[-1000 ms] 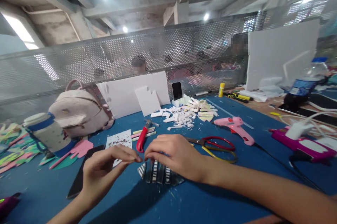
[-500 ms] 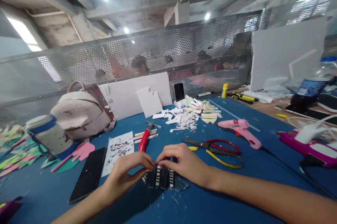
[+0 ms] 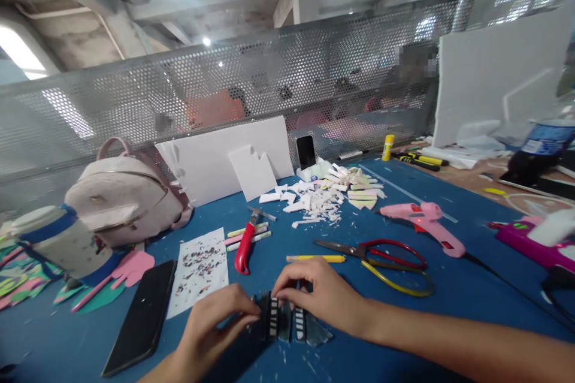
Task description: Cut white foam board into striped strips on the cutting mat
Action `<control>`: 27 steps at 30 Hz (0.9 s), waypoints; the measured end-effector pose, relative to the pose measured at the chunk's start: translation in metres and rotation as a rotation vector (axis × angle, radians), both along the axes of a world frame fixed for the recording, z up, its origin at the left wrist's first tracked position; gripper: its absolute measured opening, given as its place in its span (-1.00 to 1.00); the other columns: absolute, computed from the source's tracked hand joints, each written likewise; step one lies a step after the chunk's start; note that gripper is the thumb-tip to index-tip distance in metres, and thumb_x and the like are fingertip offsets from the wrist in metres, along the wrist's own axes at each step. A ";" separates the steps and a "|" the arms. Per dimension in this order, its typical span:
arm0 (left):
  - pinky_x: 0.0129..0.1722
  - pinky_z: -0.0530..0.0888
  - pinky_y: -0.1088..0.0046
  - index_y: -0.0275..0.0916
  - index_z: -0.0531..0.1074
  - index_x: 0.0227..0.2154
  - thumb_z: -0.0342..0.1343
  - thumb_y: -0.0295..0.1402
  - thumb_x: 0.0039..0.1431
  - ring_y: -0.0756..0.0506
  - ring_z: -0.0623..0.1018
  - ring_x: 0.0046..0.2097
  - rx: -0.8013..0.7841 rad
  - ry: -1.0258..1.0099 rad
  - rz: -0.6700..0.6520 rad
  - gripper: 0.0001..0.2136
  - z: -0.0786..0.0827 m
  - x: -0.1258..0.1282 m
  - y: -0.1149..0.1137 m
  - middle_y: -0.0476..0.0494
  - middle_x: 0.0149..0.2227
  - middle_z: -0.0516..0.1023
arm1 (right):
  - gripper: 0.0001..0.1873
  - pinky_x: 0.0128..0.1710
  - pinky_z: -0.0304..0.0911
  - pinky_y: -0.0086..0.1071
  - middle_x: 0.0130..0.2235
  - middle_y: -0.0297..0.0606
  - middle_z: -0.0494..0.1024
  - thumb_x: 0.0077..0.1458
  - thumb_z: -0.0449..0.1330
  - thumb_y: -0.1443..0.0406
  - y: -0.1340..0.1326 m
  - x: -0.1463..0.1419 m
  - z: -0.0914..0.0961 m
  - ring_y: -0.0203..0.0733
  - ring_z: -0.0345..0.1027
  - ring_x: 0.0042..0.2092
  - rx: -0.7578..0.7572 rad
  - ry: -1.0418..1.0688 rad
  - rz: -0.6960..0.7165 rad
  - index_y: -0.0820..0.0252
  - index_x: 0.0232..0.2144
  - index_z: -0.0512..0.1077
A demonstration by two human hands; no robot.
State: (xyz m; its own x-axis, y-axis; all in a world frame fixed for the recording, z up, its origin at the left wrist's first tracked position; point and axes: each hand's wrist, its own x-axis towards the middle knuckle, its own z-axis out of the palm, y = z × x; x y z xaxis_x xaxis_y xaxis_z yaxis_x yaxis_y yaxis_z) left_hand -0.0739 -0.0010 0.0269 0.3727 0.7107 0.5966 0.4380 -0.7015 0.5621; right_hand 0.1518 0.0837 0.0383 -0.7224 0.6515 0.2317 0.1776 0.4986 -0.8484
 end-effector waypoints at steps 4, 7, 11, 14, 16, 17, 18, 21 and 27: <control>-0.33 0.48 0.51 -0.20 0.42 0.05 0.05 -0.28 0.36 -0.04 0.54 -0.37 -0.002 0.128 0.119 -0.73 -0.004 -0.002 0.005 -0.12 -0.33 0.58 | -0.86 -0.41 0.22 -0.46 -0.41 -0.30 0.60 0.19 0.23 0.32 -0.004 0.001 0.000 -0.29 0.41 -0.42 0.088 0.012 0.020 0.19 -0.38 0.57; -0.44 0.43 0.53 -0.25 0.50 -0.09 -0.10 -0.16 0.40 -0.03 0.47 -0.42 0.019 0.269 0.110 -0.66 -0.008 0.002 0.007 -0.12 -0.40 0.47 | -0.87 -0.45 0.18 -0.46 -0.42 -0.30 0.60 0.19 0.22 0.32 -0.006 0.000 0.001 -0.30 0.38 -0.43 0.126 0.030 0.022 0.19 -0.37 0.57; -0.42 0.42 0.53 -0.25 0.49 -0.41 -0.14 -0.24 0.42 -0.02 0.44 -0.37 0.047 0.271 0.102 -0.62 -0.001 0.008 0.002 -0.15 -0.36 0.40 | -0.88 -0.41 0.25 -0.46 -0.41 -0.27 0.59 0.16 0.22 0.31 -0.006 -0.003 0.003 -0.28 0.42 -0.41 -0.080 0.068 0.013 0.22 -0.38 0.53; -0.09 0.49 0.33 -0.23 0.47 -0.40 -0.13 -0.21 0.42 -0.13 0.49 -0.06 0.172 0.185 -0.018 -0.63 0.009 0.013 0.001 -0.28 -0.07 0.50 | -0.80 -0.40 0.29 -0.46 -0.44 -0.27 0.55 0.16 0.23 0.22 -0.007 -0.006 0.002 -0.28 0.41 -0.44 -0.289 0.098 0.049 0.25 -0.40 0.47; 0.04 0.45 0.32 -0.23 0.43 -0.36 -0.14 -0.21 0.43 -0.13 0.50 0.06 0.209 0.143 -0.199 -0.66 0.010 0.018 0.001 -0.23 -0.05 0.58 | -0.81 -0.43 0.25 -0.49 -0.45 -0.30 0.51 0.14 0.22 0.23 -0.009 -0.007 0.000 -0.30 0.37 -0.45 -0.273 0.073 0.058 0.26 -0.41 0.46; 0.04 0.46 0.38 -0.23 0.40 -0.35 -0.16 -0.22 0.44 -0.09 0.54 0.02 0.205 0.118 -0.286 -0.67 0.007 0.020 0.002 -0.19 -0.13 0.63 | -0.84 -0.45 0.22 -0.50 -0.46 -0.31 0.49 0.13 0.21 0.26 -0.010 -0.007 -0.001 -0.32 0.34 -0.46 -0.232 0.052 0.069 0.26 -0.41 0.46; -0.02 0.48 0.46 -0.22 0.38 -0.35 -0.19 -0.23 0.45 -0.05 0.59 -0.07 0.196 0.085 -0.348 -0.67 0.004 0.023 0.002 -0.15 -0.24 0.65 | -0.88 -0.47 0.17 -0.52 -0.48 -0.34 0.46 0.11 0.20 0.30 -0.012 -0.007 -0.002 -0.34 0.29 -0.48 -0.180 0.031 0.084 0.26 -0.41 0.46; -0.32 0.48 0.53 -0.21 0.33 -0.46 -0.28 -0.18 0.46 0.00 0.57 -0.40 0.138 0.022 -0.285 -0.57 -0.009 0.028 0.000 -0.10 -0.53 0.55 | -0.95 -0.53 0.04 -0.55 -0.55 -0.43 0.33 0.01 0.18 0.40 -0.014 -0.006 -0.004 -0.41 0.13 -0.54 -0.027 0.005 0.132 0.26 -0.45 0.45; -0.38 0.39 0.48 -0.20 0.33 -0.50 -0.31 -0.19 0.47 0.03 0.49 -0.53 0.170 0.031 -0.169 -0.53 -0.007 0.034 -0.002 -0.01 -0.62 0.47 | -0.94 -0.55 -0.03 -0.57 -0.57 -0.49 0.24 -0.09 0.16 0.45 -0.019 -0.008 -0.010 -0.44 0.06 -0.54 0.071 0.044 0.160 0.23 -0.52 0.36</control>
